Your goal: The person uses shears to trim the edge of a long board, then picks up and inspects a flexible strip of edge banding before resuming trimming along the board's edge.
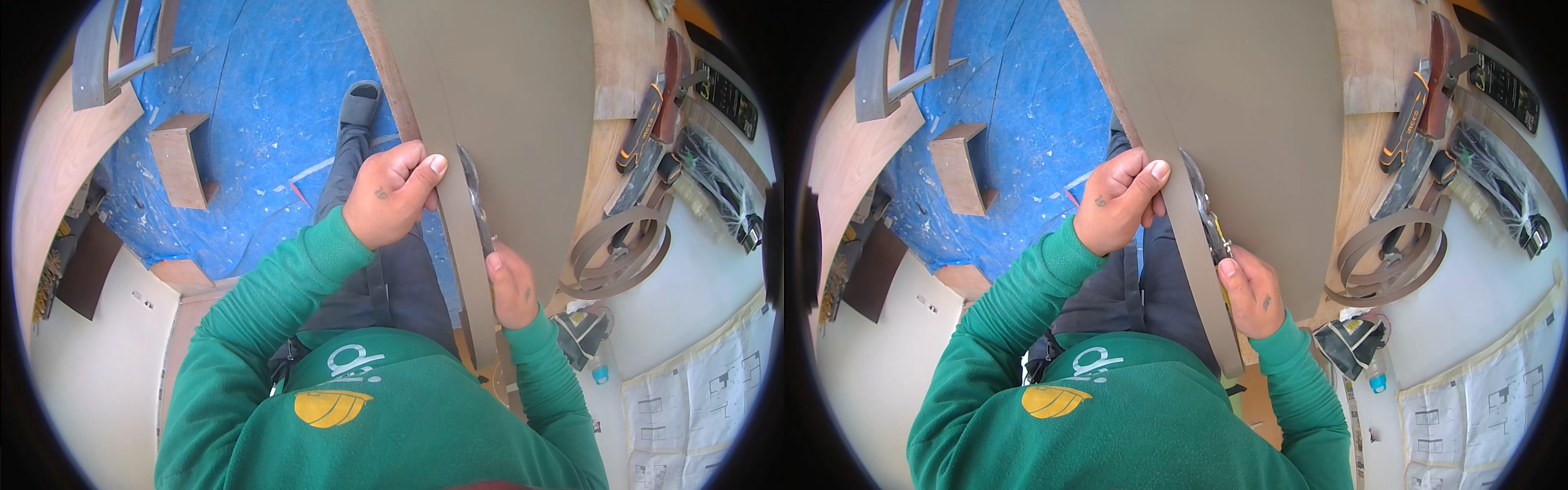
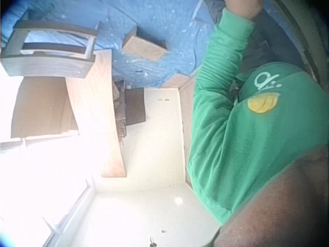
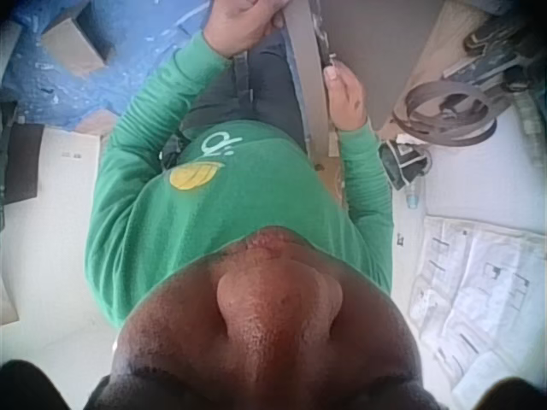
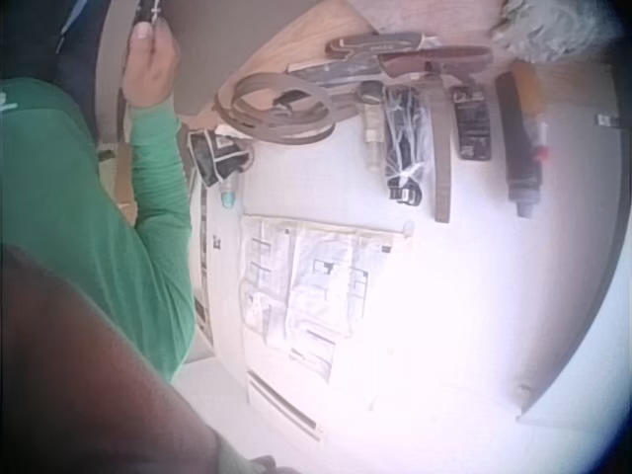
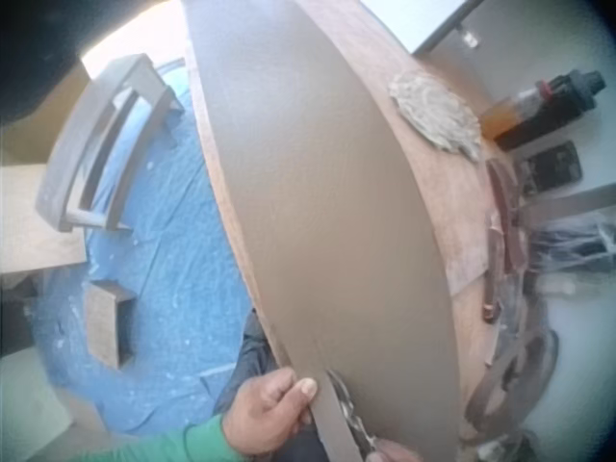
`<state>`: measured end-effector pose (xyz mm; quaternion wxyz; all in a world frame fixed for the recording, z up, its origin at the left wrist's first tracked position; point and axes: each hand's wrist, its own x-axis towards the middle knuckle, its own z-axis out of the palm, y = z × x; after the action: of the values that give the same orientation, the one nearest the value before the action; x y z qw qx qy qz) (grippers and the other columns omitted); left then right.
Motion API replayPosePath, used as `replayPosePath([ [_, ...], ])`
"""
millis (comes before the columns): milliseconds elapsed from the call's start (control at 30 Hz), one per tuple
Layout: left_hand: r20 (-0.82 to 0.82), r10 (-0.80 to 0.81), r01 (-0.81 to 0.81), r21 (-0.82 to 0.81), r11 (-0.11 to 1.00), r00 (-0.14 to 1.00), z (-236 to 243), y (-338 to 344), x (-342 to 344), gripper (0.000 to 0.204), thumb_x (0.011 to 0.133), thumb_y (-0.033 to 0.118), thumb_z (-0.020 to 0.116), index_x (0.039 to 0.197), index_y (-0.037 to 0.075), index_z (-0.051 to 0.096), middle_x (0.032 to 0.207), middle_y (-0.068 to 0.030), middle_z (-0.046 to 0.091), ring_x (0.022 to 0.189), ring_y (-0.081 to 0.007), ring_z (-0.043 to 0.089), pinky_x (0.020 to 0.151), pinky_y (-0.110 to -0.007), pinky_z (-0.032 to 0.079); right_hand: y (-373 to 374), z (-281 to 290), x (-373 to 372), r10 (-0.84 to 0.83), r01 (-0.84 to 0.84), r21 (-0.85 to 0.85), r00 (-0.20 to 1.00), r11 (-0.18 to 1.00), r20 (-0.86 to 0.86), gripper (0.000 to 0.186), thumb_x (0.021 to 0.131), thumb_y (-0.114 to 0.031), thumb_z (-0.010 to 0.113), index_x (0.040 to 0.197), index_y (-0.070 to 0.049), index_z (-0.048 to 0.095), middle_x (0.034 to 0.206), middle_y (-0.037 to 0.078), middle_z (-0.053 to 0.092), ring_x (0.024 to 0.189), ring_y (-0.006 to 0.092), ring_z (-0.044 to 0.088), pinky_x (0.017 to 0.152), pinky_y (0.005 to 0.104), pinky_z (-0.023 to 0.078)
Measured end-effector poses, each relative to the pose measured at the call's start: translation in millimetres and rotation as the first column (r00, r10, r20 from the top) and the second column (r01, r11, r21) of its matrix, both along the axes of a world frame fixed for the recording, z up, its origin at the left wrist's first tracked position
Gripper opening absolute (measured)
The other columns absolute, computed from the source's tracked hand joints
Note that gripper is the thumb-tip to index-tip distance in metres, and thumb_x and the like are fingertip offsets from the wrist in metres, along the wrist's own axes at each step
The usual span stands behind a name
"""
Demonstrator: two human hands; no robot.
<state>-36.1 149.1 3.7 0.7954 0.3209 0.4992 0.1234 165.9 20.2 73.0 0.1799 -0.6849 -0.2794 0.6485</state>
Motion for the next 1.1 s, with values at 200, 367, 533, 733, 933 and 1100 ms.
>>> replayPosePath([
  [200, 0.002, 0.008, -0.008, 0.016, 1.000, 1.000, -1.4, -0.2, 0.5, 0.036, 0.109, 0.034, 0.052, 0.099, 0.003, 0.066, 0.072, -0.0020, 0.063, 0.056, -0.0065, 0.053, 0.051, -0.022, 0.044, 1.0, -0.1, -3.3, -0.028, 0.027, 0.005, 0.999, 1.000, 0.033, 0.045, 0.107, -0.039, 0.051, 0.086, 0.000, 0.055, 0.073, 0.003, 0.047, 0.069, 0.0132, 0.041, 0.063, 0.0320, 0.040],
  [367, -0.011, -0.021, 0.020, -0.022, 1.000, 1.000, -1.7, -0.2, -2.3, 0.035, 0.109, 0.034, 0.052, 0.100, 0.002, 0.065, 0.073, -0.0021, 0.063, 0.056, -0.0065, 0.054, 0.051, -0.022, 0.044, -8.2, -4.9, -1.2, -0.035, 0.035, 0.013, 0.999, 0.999, 0.037, 0.046, 0.106, -0.040, 0.052, 0.084, 0.000, 0.054, 0.072, 0.003, 0.046, 0.069, 0.0130, 0.041, 0.062, 0.0320, 0.039],
  [533, 0.008, -0.013, 0.013, -0.039, 0.999, 1.000, -3.0, -1.1, -2.5, 0.035, 0.109, 0.033, 0.052, 0.101, 0.002, 0.065, 0.074, -0.0021, 0.063, 0.059, -0.0065, 0.055, 0.052, -0.022, 0.045, -9.7, -6.9, -1.5, -0.040, 0.040, 0.016, 0.999, 0.999, 0.019, 0.046, 0.106, -0.040, 0.052, 0.085, 0.000, 0.054, 0.072, 0.003, 0.045, 0.069, 0.0128, 0.040, 0.062, 0.0319, 0.039],
  [733, 0.014, -0.026, 0.026, -0.013, 1.000, 1.000, 0.3, -0.4, -2.3, 0.034, 0.109, 0.033, 0.052, 0.101, 0.002, 0.065, 0.074, -0.0020, 0.063, 0.060, -0.0067, 0.055, 0.052, -0.022, 0.045, 2.8, -3.3, -2.5, -0.030, 0.030, 0.016, 1.000, 0.999, -0.001, 0.045, 0.107, -0.041, 0.050, 0.088, 0.000, 0.055, 0.074, 0.003, 0.046, 0.070, 0.0126, 0.041, 0.063, 0.0315, 0.039],
  [933, 0.008, -0.022, 0.022, -0.018, 1.000, 1.000, 1.2, -0.1, -1.8, 0.034, 0.109, 0.032, 0.052, 0.100, 0.002, 0.065, 0.074, -0.0021, 0.063, 0.058, -0.0068, 0.055, 0.051, -0.022, 0.045, 0.0, -5.1, -5.3, -0.058, 0.058, 0.019, 0.998, 0.998, 0.005, 0.045, 0.106, -0.041, 0.051, 0.089, 0.001, 0.056, 0.074, 0.002, 0.047, 0.070, 0.0125, 0.042, 0.063, 0.0314, 0.040],
  [1100, 0.019, -0.006, 0.007, -0.037, 0.999, 1.000, 2.3, -0.2, -2.0, 0.034, 0.109, 0.032, 0.052, 0.100, 0.002, 0.065, 0.074, -0.0024, 0.063, 0.057, -0.0067, 0.054, 0.051, -0.022, 0.044, -5.2, -8.2, -5.5, -0.073, 0.072, 0.037, 0.997, 0.997, 0.018, 0.045, 0.106, -0.041, 0.052, 0.088, 0.001, 0.057, 0.072, 0.002, 0.048, 0.069, 0.0125, 0.042, 0.062, 0.0318, 0.040],
])
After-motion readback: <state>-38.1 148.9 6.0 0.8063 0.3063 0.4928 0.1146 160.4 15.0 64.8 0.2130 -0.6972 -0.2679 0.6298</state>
